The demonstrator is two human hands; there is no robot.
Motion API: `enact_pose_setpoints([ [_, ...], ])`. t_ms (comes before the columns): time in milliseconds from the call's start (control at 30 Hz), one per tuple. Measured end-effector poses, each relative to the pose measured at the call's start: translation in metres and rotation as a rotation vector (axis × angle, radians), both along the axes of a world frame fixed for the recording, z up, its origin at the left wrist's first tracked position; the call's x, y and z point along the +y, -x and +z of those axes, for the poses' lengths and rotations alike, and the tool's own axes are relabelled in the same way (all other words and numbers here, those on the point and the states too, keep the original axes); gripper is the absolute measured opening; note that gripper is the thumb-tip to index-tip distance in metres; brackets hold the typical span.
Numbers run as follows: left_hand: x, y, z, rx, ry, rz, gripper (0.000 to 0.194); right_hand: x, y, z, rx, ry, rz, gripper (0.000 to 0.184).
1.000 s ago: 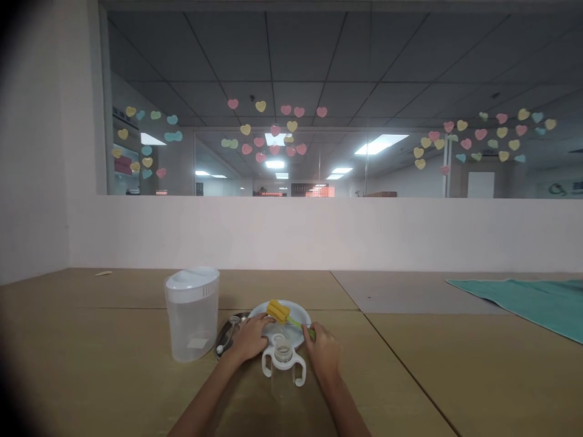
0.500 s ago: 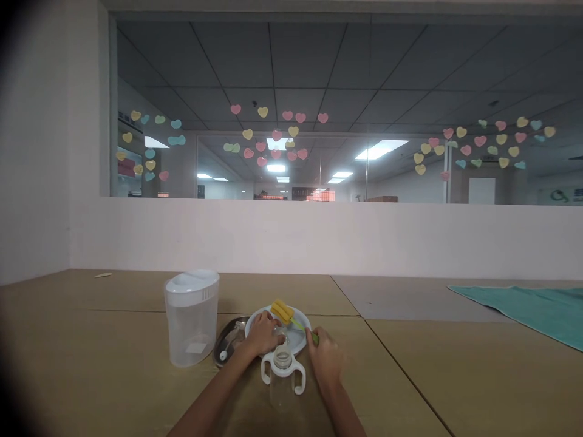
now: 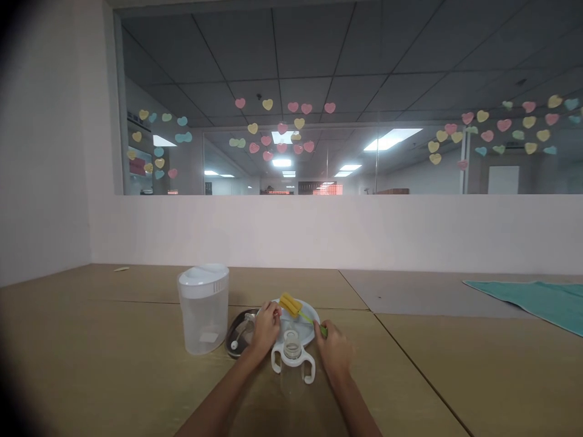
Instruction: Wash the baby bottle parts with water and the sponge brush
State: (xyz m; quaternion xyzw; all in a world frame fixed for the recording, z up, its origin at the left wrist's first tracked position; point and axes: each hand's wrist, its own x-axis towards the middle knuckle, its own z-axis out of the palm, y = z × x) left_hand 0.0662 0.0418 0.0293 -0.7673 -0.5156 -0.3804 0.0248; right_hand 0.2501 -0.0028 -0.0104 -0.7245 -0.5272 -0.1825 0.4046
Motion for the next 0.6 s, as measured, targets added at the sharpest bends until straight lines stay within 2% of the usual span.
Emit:
enact_pose_setpoints([
  [100, -0.018, 0.013, -0.007, -0.078, -0.147, -0.001, 0.026, 0.001, 0.000, -0.001, 0.010, -0.041, 0.046, 0.048],
  [167, -0.027, 0.021, -0.011, -0.174, -0.396, -0.096, 0.023, 0.002, 0.001, -0.001, -0.001, -0.067, 0.060, 0.052],
  [233, -0.031, 0.027, -0.016, -0.189, -0.514, -0.128, 0.020, 0.002, 0.000, -0.002, -0.013, -0.087, 0.057, 0.055],
  [400, -0.025, 0.032, -0.027, -0.057, -0.550, -0.142, 0.025, 0.002, -0.004, -0.003, -0.012, -0.130, 0.042, 0.061],
  [600, -0.020, 0.038, -0.031, 0.025, -0.584, -0.037, 0.046, 0.002, -0.004, -0.003, -0.022, -0.146, 0.061, 0.063],
])
